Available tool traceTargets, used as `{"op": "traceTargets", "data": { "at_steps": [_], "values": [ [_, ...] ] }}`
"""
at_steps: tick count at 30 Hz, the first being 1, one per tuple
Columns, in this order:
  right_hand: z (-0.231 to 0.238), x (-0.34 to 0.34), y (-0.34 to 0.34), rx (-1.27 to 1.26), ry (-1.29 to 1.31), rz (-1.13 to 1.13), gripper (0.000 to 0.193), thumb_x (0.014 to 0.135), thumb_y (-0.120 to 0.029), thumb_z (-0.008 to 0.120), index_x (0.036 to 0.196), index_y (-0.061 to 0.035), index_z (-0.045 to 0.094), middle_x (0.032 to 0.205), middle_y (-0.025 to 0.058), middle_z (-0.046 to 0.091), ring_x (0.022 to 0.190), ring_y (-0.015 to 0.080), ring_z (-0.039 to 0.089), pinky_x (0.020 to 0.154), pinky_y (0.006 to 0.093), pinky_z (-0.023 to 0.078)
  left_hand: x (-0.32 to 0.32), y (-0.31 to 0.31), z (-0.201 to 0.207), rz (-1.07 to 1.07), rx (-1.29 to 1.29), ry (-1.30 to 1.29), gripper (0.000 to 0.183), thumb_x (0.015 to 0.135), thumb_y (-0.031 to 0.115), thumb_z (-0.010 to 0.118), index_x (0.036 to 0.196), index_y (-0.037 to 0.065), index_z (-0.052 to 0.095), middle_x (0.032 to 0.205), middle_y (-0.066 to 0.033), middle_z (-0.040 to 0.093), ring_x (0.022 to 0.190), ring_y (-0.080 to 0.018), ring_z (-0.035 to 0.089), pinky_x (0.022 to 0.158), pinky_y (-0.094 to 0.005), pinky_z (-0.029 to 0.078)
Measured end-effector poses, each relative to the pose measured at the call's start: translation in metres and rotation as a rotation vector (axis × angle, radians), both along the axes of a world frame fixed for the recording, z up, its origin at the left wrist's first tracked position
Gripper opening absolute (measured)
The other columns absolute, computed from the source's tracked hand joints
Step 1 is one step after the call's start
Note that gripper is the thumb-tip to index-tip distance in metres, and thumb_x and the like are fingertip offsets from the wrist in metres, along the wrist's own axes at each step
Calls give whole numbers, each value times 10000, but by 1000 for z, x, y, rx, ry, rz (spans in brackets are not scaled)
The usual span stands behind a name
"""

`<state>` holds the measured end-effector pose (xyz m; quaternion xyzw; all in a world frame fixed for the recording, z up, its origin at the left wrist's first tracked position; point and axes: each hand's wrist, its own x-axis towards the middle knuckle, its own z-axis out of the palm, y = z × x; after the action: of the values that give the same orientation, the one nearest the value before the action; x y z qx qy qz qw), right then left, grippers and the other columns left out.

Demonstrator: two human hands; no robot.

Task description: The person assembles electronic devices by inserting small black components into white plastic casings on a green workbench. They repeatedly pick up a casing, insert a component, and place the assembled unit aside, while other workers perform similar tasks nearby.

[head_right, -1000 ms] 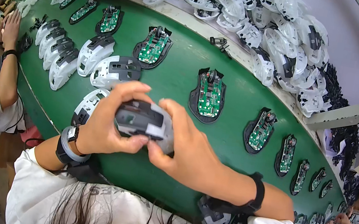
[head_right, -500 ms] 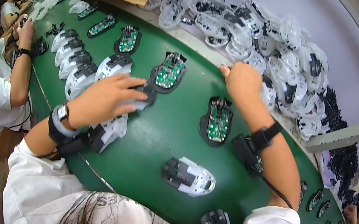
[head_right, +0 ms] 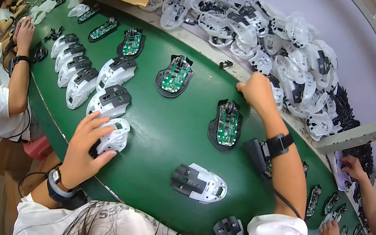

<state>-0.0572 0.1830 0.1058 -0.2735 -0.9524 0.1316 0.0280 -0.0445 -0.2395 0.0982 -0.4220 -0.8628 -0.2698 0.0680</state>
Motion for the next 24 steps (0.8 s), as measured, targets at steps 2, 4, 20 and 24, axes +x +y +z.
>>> {"op": "traceTargets", "data": {
  "at_steps": [2, 4, 20, 24],
  "values": [
    [-4, 10, 8, -81, 20, -108, 253, 769, -171, 609, 710, 75, 605, 512, 183, 593, 438, 301, 613, 558, 407, 528, -1, 2, 12, 0, 396, -636, 586, 712, 124, 757, 1231, 14, 509, 1195, -153, 546, 1129, -298, 525, 958, -407, 423],
    [-2, 24, 5, -124, 58, -86, 235, 773, -154, 582, 717, 73, 604, 559, 212, 604, 497, 324, 628, 586, 419, 527, -7, 3, 26, -9, 701, -1157, 581, 800, 238, 697, 1250, -50, 468, 1200, -154, 542, 1055, -233, 572, 929, -364, 456],
    [69, 88, -157, -153, 659, 688, 174, 700, 19, 692, 839, -41, 607, 784, 99, 609, 704, 269, 617, 598, 347, 503, -25, 101, 19, -582, 838, -1622, 857, 790, 9, 691, 1459, 88, 162, 1354, -39, 391, 1246, -168, 412, 1029, -353, 373],
    [52, 78, -167, -105, 687, 684, 235, 691, 35, 694, 890, -29, 588, 789, 102, 611, 716, 270, 626, 603, 354, 507, -26, 101, 20, -538, 884, -1461, 935, 703, -1, 755, 1435, 107, 183, 1407, -95, 354, 1281, -214, 387, 1052, -374, 348]
  ]
}}
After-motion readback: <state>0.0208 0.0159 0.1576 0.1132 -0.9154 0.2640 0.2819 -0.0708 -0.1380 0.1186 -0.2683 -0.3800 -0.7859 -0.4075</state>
